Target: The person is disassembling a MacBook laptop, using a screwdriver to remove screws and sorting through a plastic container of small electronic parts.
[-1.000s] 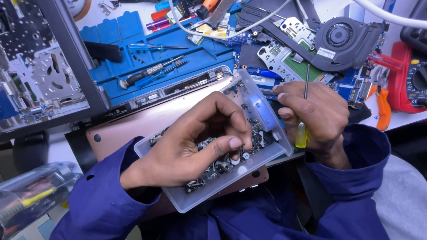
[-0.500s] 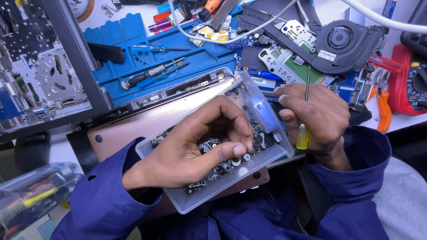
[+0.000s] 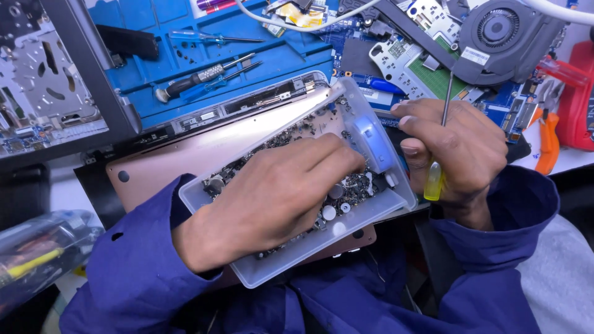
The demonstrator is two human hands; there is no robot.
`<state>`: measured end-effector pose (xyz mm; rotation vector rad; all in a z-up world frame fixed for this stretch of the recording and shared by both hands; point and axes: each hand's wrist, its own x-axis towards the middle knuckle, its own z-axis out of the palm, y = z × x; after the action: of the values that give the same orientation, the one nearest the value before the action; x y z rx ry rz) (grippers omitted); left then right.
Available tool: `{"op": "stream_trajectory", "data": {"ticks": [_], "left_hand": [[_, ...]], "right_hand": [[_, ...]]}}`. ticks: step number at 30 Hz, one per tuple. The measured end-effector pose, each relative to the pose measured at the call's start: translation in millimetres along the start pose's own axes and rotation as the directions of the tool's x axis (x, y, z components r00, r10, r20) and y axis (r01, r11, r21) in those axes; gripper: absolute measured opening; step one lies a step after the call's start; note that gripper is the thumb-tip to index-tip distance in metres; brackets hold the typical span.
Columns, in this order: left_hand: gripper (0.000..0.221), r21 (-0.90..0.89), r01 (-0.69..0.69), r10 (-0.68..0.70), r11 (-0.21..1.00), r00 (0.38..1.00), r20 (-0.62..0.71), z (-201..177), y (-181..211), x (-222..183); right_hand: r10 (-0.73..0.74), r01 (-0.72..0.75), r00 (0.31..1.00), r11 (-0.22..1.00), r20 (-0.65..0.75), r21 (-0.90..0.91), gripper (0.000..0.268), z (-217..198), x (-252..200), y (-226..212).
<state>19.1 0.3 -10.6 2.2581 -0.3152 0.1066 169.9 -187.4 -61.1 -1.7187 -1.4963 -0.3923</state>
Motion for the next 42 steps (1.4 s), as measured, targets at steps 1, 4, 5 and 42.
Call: {"op": "stream_trajectory", "data": {"ticks": [1,4,5,42], "left_hand": [[0.028,-0.003,0.003,-0.003,1.000,1.000,-0.002,3,-1,-1],[0.028,0.314,-0.028,0.005,0.949,0.997,0.074,9,-2,-2],[0.032,0.371,-0.016,-0.020,0.928,0.995,0.093,9,-3,-2],[0.023,0.615,-0.019,0.015,0.789,1.000,0.011,16,-4,-5]], "right_hand": [[0.000,0.000,1.000,1.000,0.004,0.002,0.035,1,0,1],[-0.009,0.009,1.000,1.000,-0.009,0.001,0.035,2,-2,2],[-0.005,0.005,1.000,1.000,-0.010,0.007,0.035,2,-2,2],[-0.017,0.017,1.000,1.000,-0.003,0.010,0.036,3,-7,6]]}}
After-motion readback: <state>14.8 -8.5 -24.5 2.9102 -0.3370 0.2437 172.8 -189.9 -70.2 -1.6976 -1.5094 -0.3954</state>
